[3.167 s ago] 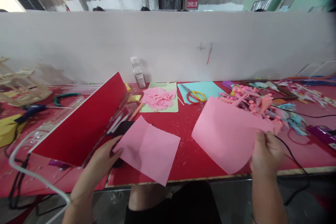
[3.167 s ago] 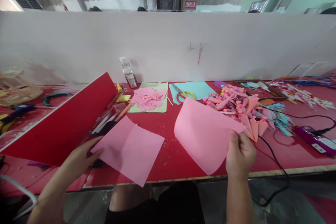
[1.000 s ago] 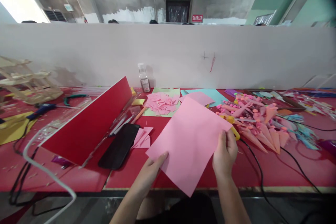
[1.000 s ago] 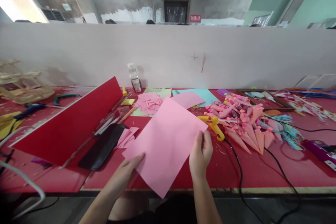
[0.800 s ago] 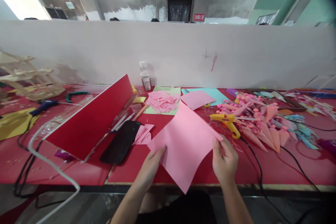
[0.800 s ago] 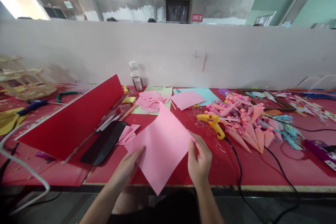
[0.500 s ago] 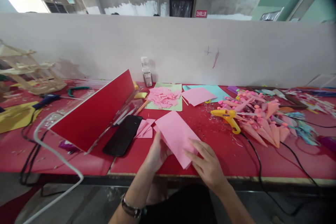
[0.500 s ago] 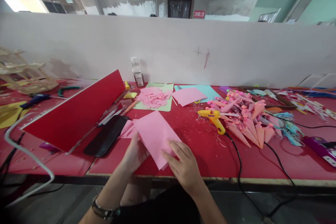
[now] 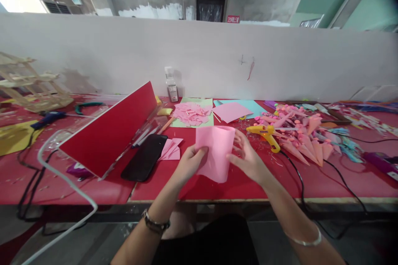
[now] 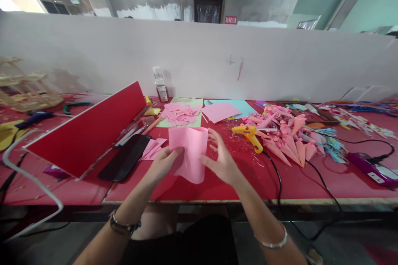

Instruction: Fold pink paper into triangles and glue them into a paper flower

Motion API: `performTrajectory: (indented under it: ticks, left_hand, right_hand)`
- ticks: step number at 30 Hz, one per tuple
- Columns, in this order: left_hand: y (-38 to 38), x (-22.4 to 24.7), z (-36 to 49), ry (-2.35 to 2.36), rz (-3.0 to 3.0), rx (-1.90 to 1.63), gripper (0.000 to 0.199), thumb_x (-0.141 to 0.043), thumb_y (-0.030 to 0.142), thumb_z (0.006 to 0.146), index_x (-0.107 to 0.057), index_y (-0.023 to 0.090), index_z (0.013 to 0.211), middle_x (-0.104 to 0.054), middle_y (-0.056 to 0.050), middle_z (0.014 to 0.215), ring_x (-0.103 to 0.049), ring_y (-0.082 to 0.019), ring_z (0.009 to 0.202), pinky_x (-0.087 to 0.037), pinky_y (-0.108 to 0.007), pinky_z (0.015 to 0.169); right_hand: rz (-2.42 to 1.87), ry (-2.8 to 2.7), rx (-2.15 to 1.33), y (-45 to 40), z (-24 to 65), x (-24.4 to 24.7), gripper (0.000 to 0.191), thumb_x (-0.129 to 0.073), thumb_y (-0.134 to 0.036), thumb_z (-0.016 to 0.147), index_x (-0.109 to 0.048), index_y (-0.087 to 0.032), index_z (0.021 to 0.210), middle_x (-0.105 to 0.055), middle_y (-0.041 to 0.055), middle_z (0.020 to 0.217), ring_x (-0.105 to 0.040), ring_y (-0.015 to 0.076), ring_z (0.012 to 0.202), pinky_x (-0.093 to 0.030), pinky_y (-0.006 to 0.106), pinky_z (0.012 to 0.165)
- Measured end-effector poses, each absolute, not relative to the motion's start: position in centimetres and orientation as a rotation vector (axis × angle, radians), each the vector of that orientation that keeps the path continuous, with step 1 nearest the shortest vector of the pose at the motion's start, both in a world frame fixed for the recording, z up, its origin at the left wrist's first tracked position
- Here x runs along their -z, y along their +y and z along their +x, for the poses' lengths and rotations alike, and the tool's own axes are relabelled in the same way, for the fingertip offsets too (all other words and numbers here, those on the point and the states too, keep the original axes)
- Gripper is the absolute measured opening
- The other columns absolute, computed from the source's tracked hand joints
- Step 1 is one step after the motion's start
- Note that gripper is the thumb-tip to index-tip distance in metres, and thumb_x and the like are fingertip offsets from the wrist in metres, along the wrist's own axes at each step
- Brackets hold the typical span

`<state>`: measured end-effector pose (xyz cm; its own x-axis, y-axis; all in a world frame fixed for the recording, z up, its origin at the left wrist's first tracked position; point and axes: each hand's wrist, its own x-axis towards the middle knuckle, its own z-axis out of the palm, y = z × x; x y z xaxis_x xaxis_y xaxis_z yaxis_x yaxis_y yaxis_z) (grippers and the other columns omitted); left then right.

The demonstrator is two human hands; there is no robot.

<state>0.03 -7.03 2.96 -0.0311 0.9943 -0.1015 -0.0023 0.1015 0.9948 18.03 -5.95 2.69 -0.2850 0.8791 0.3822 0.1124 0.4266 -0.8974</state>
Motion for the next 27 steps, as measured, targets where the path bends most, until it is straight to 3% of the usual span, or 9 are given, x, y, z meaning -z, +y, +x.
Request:
performTrajectory:
  ticks: [4,13,19,27]
  left_hand:
    - [-3.9,-4.2,0.0,1.243,1.265,-1.151,0.026,-0.056,0.038,0.066,-0.054,0.013,0.061,-0.052,0.002,0.052,-0.044,-0.007,0.045,-0.031,-0.018,0.043]
    - [1.0,-1.9,-1.6,1.034,1.331,-0.732,0.043,-0.063,0.044,0.064,-0.06,0.013,0.094,-0.066,-0.007,0.086,-0.059,-0.019,0.08,-0.044,-0.027,0.069]
    - [0.9,-1.4,-2.3,0.787,1.326,-0.249,0.045,-0.053,0.051,0.071,-0.059,0.01,0.089,-0.066,-0.008,0.059,-0.063,-0.019,0.062,-0.046,-0.03,0.063]
    - [0.6,-0.8,-1.5,0.907,1.359,-0.301,0.041,-0.054,0.048,0.072,-0.058,0.009,0.085,-0.065,-0.007,0.063,-0.059,-0.014,0.05,-0.046,-0.026,0.052]
  right_hand:
    - [-0.863,-1.623,-1.251,-1.9,17.4,-3.7,0.039,-0.059,-0.034,0.07,-0.052,-0.016,0.103,-0.06,0.0086,0.103,-0.056,0.0205,0.091,-0.045,0.033,0.078]
    - [-0.943,-1.367,-1.161,1.4,15.4,-1.6,0.039,-0.061,-0.038,0.064,-0.057,-0.013,0.093,-0.064,0.0059,0.086,-0.059,0.0191,0.073,-0.047,0.028,0.061]
    - [-0.944,-1.278,-1.225,2.0,15.2,-0.1,0.037,-0.063,-0.039,0.063,-0.058,-0.014,0.09,-0.065,0.0063,0.085,-0.06,0.0191,0.072,-0.047,0.029,0.062]
    - [-1.009,-1.278,-1.236,1.6,15.7,0.5,0.035,-0.063,-0.039,0.064,-0.058,-0.014,0.087,-0.065,0.0061,0.084,-0.06,0.0195,0.072,-0.047,0.028,0.061]
